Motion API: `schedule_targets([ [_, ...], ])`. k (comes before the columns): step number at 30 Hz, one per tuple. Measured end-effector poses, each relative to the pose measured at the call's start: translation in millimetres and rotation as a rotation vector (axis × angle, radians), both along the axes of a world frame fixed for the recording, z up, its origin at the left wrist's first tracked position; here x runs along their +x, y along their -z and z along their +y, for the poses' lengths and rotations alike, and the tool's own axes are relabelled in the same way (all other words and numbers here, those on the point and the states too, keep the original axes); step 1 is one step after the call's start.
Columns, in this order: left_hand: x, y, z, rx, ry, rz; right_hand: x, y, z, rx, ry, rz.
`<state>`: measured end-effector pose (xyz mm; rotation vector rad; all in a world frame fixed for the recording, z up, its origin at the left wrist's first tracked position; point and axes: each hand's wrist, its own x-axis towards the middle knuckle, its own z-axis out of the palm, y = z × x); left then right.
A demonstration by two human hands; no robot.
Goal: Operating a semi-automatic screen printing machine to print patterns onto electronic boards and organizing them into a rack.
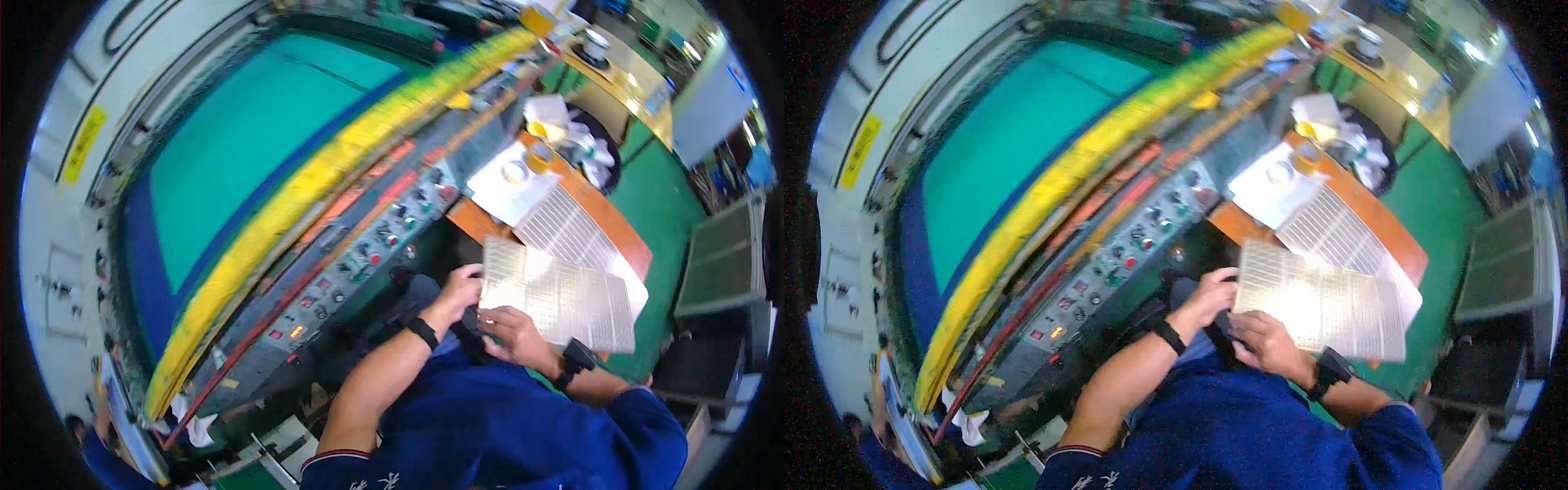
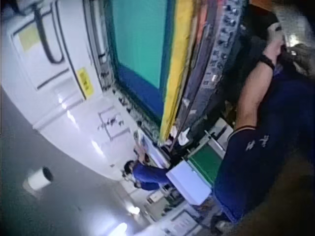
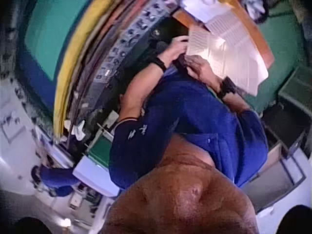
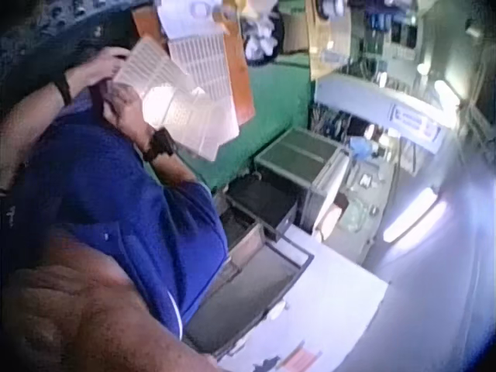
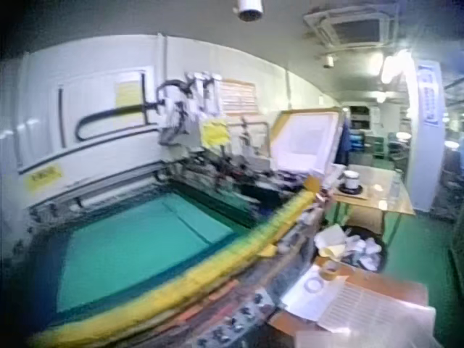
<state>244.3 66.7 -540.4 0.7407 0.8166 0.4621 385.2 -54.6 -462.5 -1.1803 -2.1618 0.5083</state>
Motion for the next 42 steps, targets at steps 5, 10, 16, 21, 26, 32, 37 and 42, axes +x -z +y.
schedule_targets([
  [5,-26,-242,-4,-0.036,-0.038,-0.111,-2,-207,-6,-0.038,0.073,0.073],
  [10,78,-287,-18,0.068,0.14,0.159,92,-251,19,-0.321,-0.091,0.292],
  [16,137,-322,-3,0.407,-0.003,0.209,170,-268,-1,-0.099,0.158,0.355],
  [21,39,-386,-29,0.517,-0.334,0.114,276,-249,-9,0.207,1.04,0.101],
  [26,-102,-427,-66,0.664,-0.724,0.302,279,-152,17,-0.309,1.051,0.657],
  [32,-275,-412,-221,0.856,-0.924,0.627,104,-235,33,-0.582,0.349,1.145],
  [37,-299,-400,-319,0.595,-1.484,0.562,-8,-256,49,-0.461,0.101,0.868],
  [42,-323,-370,-379,0.605,-1.774,0.398,-68,-283,30,-0.585,-0.147,0.782],
])
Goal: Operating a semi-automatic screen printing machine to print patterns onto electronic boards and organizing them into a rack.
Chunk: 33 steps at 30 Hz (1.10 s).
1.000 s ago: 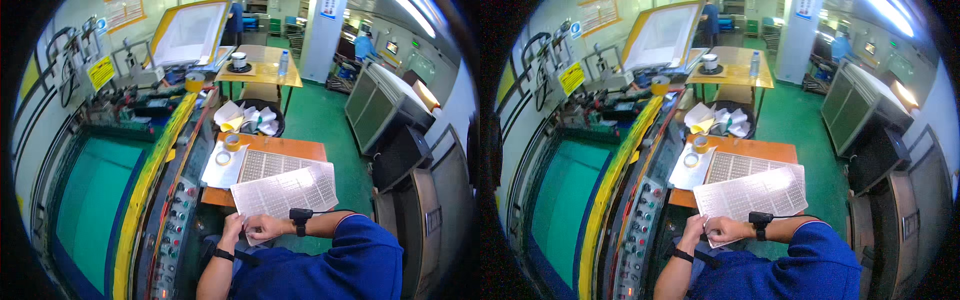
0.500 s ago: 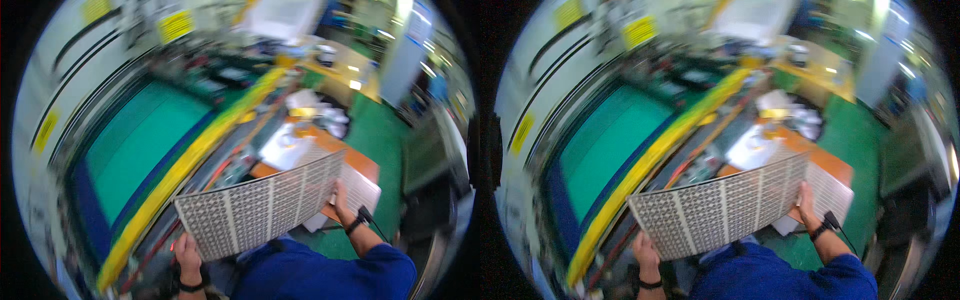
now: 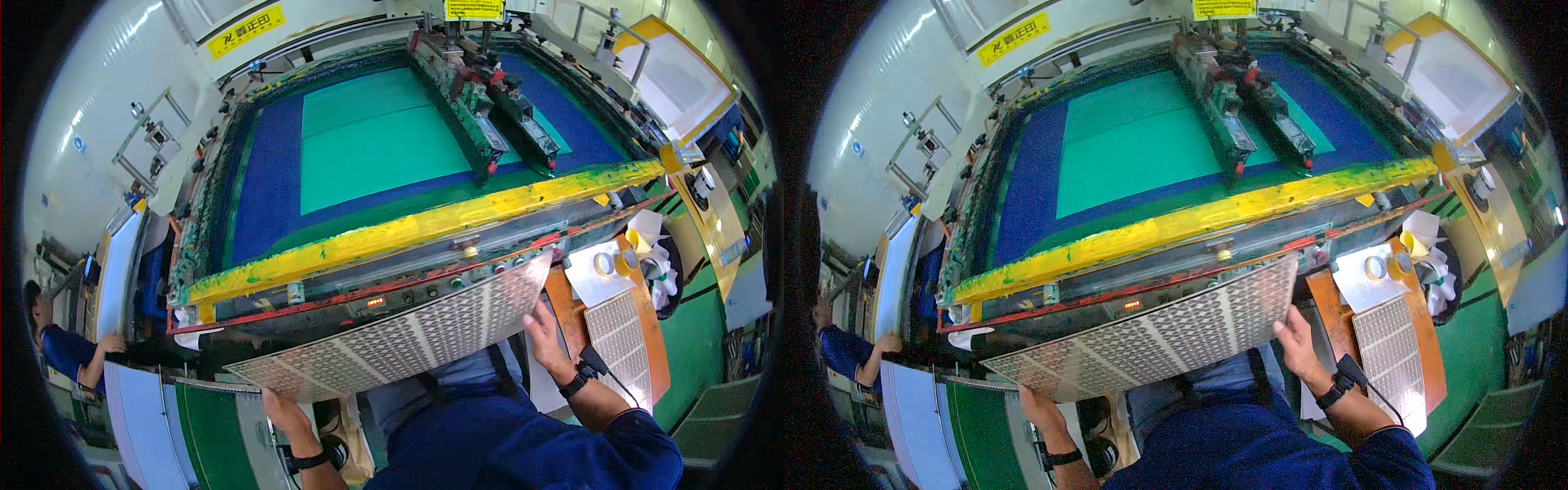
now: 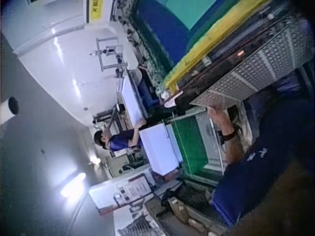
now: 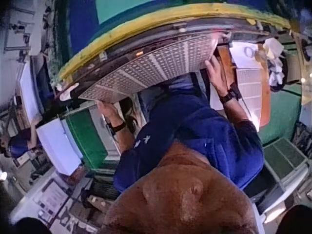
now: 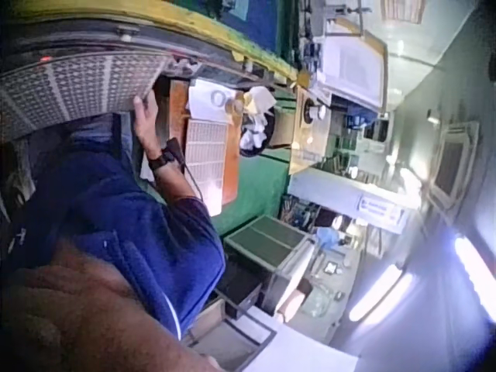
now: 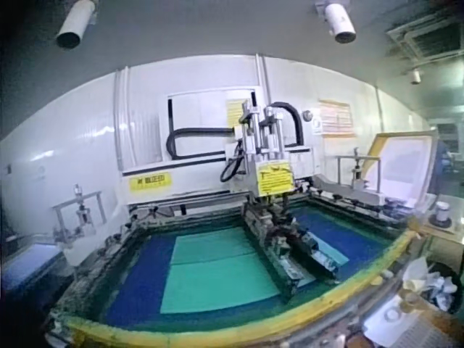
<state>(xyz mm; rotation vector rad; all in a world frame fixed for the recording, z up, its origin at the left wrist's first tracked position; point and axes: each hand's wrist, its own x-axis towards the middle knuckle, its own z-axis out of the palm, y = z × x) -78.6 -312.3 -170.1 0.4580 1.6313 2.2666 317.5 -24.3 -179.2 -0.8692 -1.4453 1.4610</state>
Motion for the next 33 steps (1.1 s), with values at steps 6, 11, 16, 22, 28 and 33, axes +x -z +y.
schedule_targets([
  [6,-20,21,-19,0.009,-0.089,-0.017,-1,-15,-1,0.159,-0.209,-0.624],
  [11,-25,32,-12,0.07,-0.061,-0.033,6,-3,-4,0.107,-0.134,-0.778],
  [16,-28,42,-15,0.036,-0.119,-0.042,-1,-20,-5,0.133,-0.061,-0.763],
  [22,-25,48,-7,0.019,-0.109,-0.035,7,-12,-6,0.106,0.037,-0.61],
  [28,-11,66,-23,-0.151,-0.204,0.061,21,-3,-18,0.062,0.057,-0.624],
  [33,1,42,0,-0.013,-0.111,-0.22,36,3,-28,0.122,0.12,-0.552],
])
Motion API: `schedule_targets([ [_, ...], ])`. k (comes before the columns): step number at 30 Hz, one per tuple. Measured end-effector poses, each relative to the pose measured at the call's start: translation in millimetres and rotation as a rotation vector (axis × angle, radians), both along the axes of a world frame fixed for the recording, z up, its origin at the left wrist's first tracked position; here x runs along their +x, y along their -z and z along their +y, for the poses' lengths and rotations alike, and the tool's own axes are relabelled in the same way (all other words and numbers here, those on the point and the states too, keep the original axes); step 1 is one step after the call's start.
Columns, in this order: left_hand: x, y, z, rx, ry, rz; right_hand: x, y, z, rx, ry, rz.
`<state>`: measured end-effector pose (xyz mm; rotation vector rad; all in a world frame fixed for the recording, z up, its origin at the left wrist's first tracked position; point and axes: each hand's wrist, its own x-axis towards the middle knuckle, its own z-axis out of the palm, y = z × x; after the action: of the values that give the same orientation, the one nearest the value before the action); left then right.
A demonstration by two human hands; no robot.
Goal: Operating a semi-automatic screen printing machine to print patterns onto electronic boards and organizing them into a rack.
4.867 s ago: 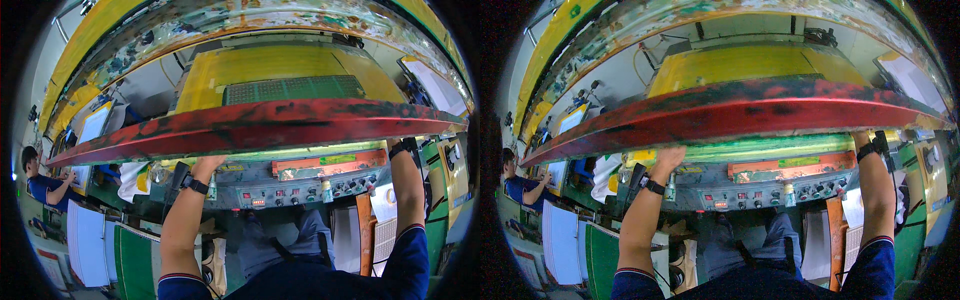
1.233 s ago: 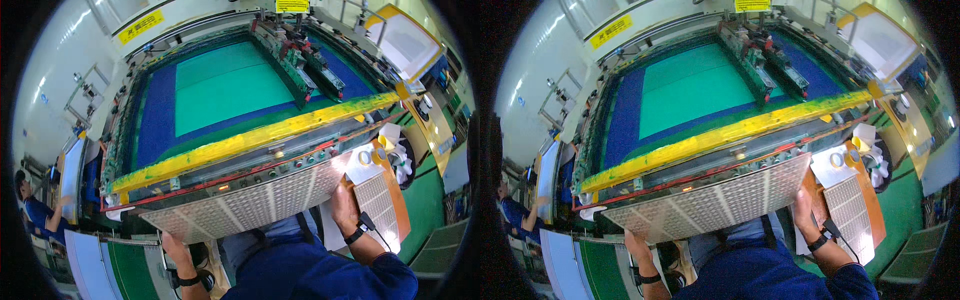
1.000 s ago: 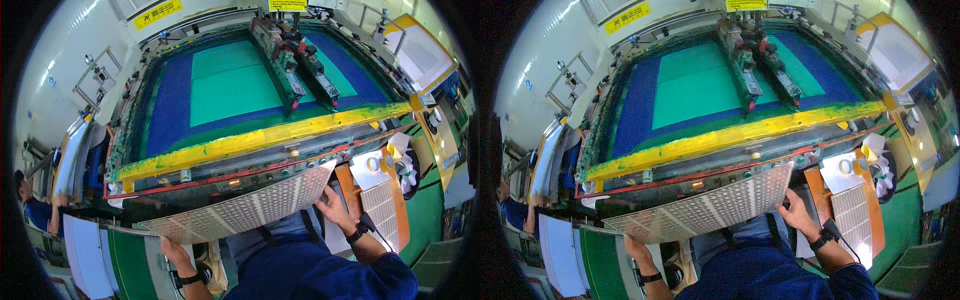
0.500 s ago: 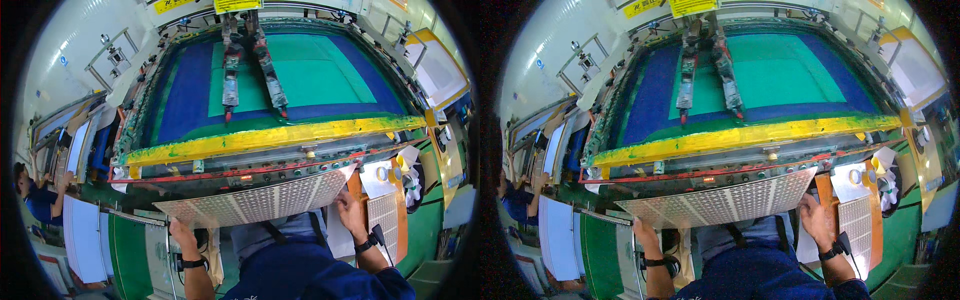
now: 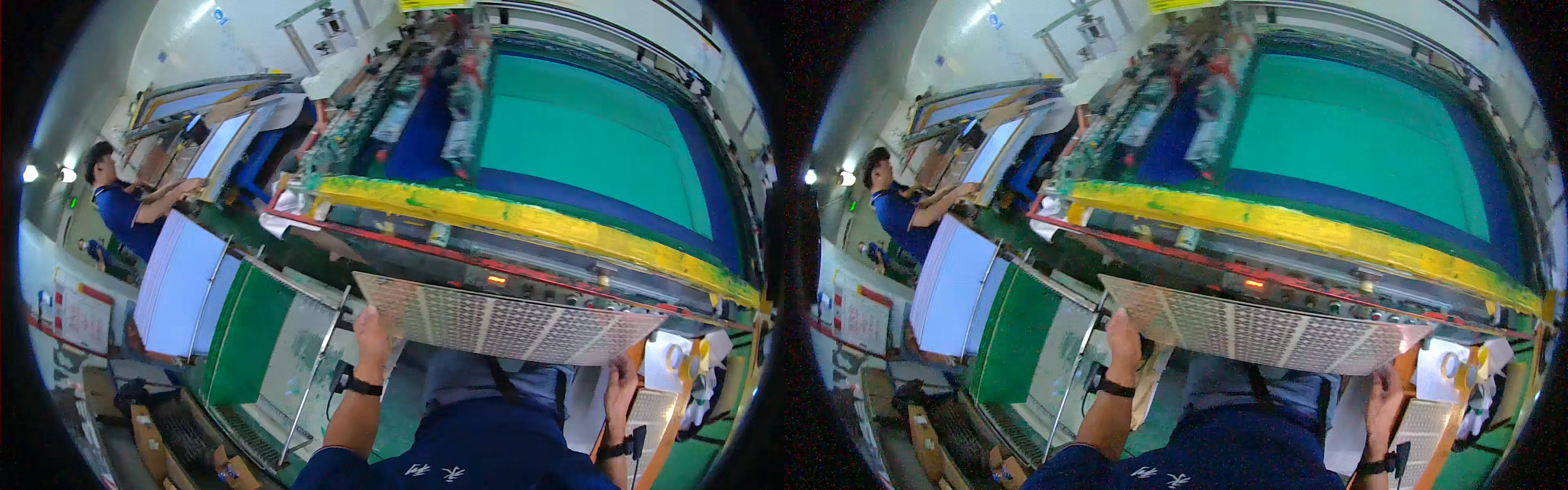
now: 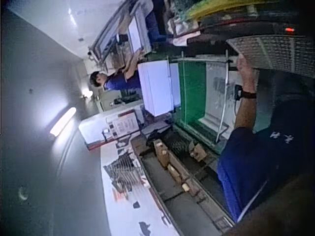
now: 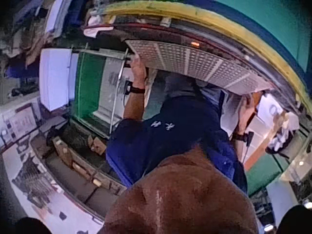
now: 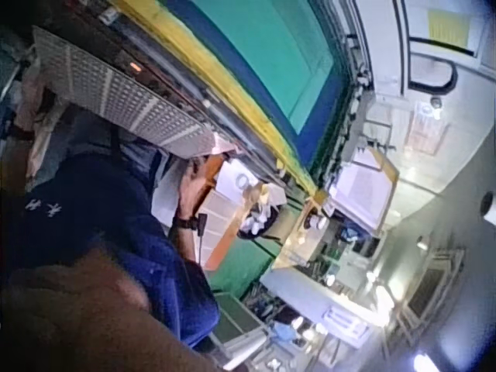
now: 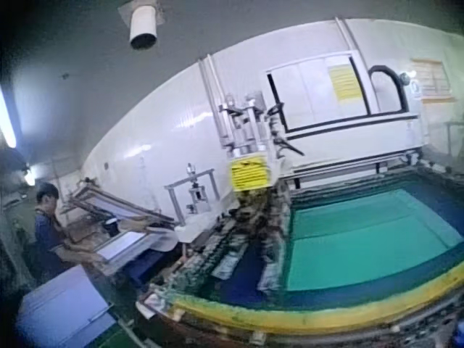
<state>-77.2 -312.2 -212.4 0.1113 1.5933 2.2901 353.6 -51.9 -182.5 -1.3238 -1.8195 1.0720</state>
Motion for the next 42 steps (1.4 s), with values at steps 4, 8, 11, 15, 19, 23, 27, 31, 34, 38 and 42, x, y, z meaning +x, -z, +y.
schedule_targets([
  [4,-15,30,-21,-0.005,0.003,0.146,-16,2,16,0.072,-0.071,-0.21],
  [8,-11,12,-4,0.002,0.04,0.166,-35,-14,24,-0.01,-0.017,-0.204],
  [11,-13,13,4,0.066,0.031,0.093,-30,-14,23,-0.043,-0.001,-0.209],
  [15,-14,11,5,0.054,0.073,0.139,-31,-19,23,-0.068,-0.018,-0.201],
  [19,-12,8,6,0.051,0.098,0.187,-29,-14,21,-0.079,-0.013,-0.176],
  [23,-13,17,0,0.087,0.068,0.091,-29,-14,19,-0.071,-0.009,-0.158],
  [27,-11,12,3,0.114,0.076,0.099,-30,-13,18,-0.058,-0.004,-0.136],
  [31,-12,10,4,0.089,0.038,0.109,-31,-10,17,-0.038,-0.024,-0.059],
  [34,-11,9,5,0.099,0.038,0.112,-31,-13,18,-0.055,-0.03,-0.087],
  [38,-2,7,9,0.093,0.043,0.132,-20,-11,22,-0.061,-0.036,-0.099],
  [42,13,2,16,0.102,0.06,0.132,-5,-4,27,-0.035,-0.056,-0.083],
])
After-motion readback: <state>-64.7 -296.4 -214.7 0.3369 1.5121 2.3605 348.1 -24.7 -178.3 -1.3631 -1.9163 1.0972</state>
